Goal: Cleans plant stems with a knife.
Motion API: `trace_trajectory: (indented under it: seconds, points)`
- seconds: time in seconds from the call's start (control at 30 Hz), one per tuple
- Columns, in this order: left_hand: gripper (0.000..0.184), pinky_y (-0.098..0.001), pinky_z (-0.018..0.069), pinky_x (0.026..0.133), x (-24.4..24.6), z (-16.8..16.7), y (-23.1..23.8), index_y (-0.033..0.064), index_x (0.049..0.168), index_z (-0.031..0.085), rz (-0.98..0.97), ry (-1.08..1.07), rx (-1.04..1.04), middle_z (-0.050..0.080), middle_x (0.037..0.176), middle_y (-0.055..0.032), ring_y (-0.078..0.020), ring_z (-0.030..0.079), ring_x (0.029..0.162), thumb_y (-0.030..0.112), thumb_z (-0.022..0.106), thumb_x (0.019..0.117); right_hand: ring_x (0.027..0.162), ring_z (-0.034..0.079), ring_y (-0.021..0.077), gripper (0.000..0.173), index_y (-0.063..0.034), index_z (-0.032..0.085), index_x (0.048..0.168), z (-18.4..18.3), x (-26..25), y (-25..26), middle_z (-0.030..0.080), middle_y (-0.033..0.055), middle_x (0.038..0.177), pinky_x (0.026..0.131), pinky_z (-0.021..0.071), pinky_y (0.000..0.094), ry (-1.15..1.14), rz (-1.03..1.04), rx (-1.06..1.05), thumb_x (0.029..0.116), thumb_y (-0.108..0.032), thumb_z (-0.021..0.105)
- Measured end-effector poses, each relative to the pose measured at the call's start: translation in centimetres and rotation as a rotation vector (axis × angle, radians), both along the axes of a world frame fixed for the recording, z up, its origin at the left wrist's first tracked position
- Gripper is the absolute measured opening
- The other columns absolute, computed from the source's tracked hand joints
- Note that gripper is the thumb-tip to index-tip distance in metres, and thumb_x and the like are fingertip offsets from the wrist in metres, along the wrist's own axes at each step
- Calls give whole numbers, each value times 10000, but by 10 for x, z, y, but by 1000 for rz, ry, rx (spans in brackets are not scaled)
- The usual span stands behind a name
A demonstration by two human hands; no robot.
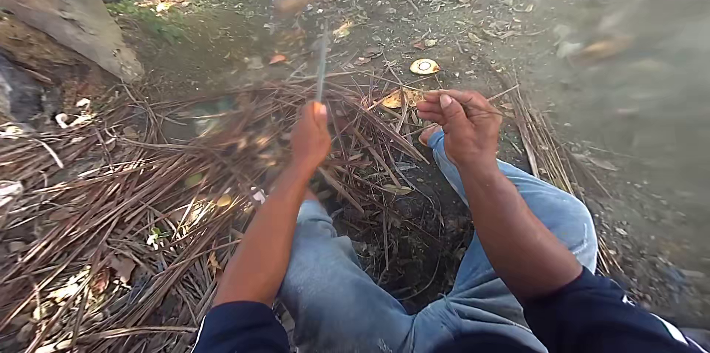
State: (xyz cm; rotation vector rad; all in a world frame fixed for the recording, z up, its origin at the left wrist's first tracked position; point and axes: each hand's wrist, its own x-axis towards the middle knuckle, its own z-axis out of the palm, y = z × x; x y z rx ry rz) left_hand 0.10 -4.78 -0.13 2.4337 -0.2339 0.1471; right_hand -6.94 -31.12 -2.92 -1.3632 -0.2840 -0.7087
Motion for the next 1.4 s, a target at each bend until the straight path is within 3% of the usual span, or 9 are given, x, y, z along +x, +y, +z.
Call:
trace_trajectory:
  seconds: [0.07, 0.17, 0.4, 0.6, 0.8, 0.97, 1.13, 1.23, 1.4]
  points:
    - [410, -549, 562, 645, -11, 1, -13, 8, 1329, 506, -181, -151, 89, 649, 852, -172, -333, 664, 711, 321, 353, 1112, 971, 762, 259, 200, 7, 659, 1176, -9, 3, 7, 744, 119, 1147, 889, 650, 433, -15, 24, -14, 1062, -80, 519]
    - [467, -554, 583, 683, -28, 8, -34, 1, 1391, 529, -401, -183, 259, 702, 975, -170, -345, 710, 798, 337, 372, 1106, 1023, 755, 240, 219, 28, 665, 1197, -15, 2, 13, 740, 108, 1177, 919, 645, 422, -72, -27, -129, 1056, -59, 521]
    - [472, -533, 576, 652, -28, 9, -35, 9, 1385, 535, -387, -178, 274, 689, 884, -152, -331, 696, 749, 332, 328, 1110, 988, 764, 270, 194, 16, 659, 1174, -10, 1, 9, 745, 120, 1160, 888, 656, 439, -121, -22, -83, 1059, -53, 519]
    - [427, -531, 543, 616, -16, 5, -17, 33, 1293, 551, -256, -94, 213, 634, 783, -147, -323, 649, 671, 333, 299, 1123, 973, 766, 259, 176, -28, 663, 1162, -2, -5, 6, 751, 96, 1140, 874, 658, 427, -144, 44, 7, 1061, -67, 525]
    - [500, -624, 517, 794, 1, 5, 6, 11, 1354, 533, -26, 77, 163, 659, 930, -252, -428, 670, 874, 360, 253, 1133, 971, 765, 258, 165, -40, 644, 1160, 9, -10, 1, 749, 97, 1138, 874, 656, 427, -101, 67, 79, 1061, -67, 514]
    - [431, -467, 547, 635, -20, 11, -23, -17, 1395, 476, -128, -248, -2, 635, 827, -148, -274, 634, 671, 275, 340, 1108, 912, 775, 273, 124, -71, 612, 1077, 6, -8, 15, 763, 123, 1076, 844, 657, 424, 5, 66, 315, 1075, -93, 490]
    - [467, -398, 561, 538, -6, 6, -19, 69, 1411, 416, 113, 165, -370, 544, 790, -90, -206, 578, 551, 405, 247, 1134, 919, 770, 306, 164, -111, 574, 1020, 5, -12, 15, 748, 159, 1102, 834, 654, 443, -52, 120, 539, 1057, -75, 419]
    - [474, -494, 561, 683, -21, 7, -23, 32, 1508, 397, -83, -153, -147, 655, 931, -170, -282, 651, 732, 285, 344, 1111, 924, 768, 285, 189, -110, 555, 1112, 3, -10, 16, 748, 129, 1073, 849, 651, 437, -4, 140, 537, 1066, -91, 373]
    - [504, -486, 559, 554, -45, 2, -54, 34, 1495, 494, -429, -479, 253, 692, 1002, -165, -311, 689, 704, 320, 440, 1083, 902, 772, 258, 188, -80, 585, 1101, 6, -14, 26, 759, 124, 1045, 847, 651, 412, 48, 148, 499, 1084, -92, 398]
